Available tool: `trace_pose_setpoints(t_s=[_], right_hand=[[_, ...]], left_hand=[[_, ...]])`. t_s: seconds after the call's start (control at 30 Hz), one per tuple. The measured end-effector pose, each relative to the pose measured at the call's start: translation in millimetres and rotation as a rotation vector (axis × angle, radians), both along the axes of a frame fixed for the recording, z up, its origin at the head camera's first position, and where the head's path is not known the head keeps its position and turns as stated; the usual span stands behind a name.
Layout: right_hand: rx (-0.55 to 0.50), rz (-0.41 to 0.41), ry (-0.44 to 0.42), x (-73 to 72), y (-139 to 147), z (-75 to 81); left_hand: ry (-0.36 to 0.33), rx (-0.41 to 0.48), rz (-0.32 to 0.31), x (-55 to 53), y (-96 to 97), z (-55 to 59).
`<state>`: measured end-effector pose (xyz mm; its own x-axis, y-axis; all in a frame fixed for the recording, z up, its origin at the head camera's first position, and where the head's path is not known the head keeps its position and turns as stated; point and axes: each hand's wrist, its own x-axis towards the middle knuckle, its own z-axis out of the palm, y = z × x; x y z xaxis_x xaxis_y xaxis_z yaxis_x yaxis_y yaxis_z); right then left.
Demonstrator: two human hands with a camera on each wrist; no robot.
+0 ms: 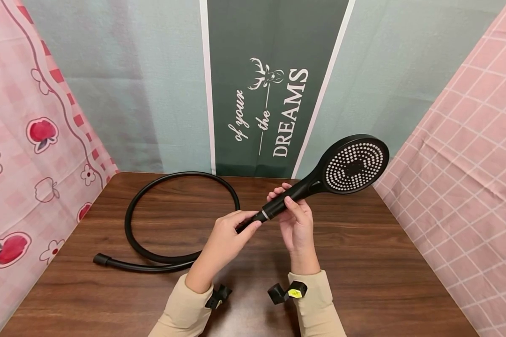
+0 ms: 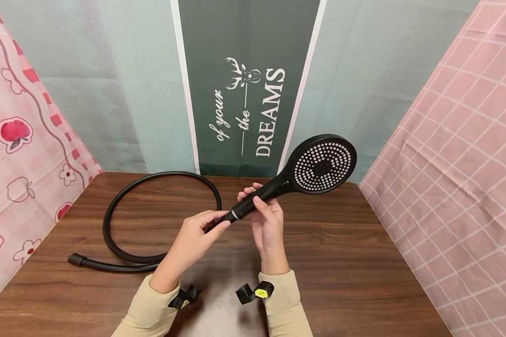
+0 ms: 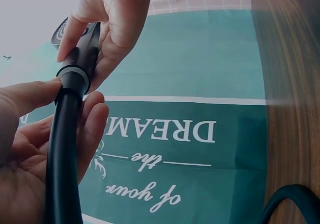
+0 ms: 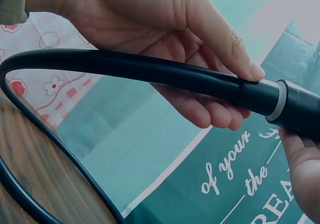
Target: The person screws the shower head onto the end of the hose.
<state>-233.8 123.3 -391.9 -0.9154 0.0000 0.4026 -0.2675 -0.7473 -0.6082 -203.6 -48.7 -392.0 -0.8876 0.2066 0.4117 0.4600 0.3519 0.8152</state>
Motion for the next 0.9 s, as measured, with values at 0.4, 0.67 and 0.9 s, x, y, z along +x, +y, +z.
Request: trace_pose_setpoints(t_s=[0.4,0.67,0.9], right_hand=[[0.009,0.000,0.005,0.5,-0.7,0.5],[0.013,0.004,0.015,0.2,-0.7,0.1],[0.003,0.005,0.011,0.0,0.0,0.0]], left_hand=[[0.052,-0.012,0.011,0.8,-0.5,0.5],[-0.032,-0.004,-0.002,1.6,-2.3,3.1],[-0.029,-0.022,-0.002,1.5,-2.0,3.2]])
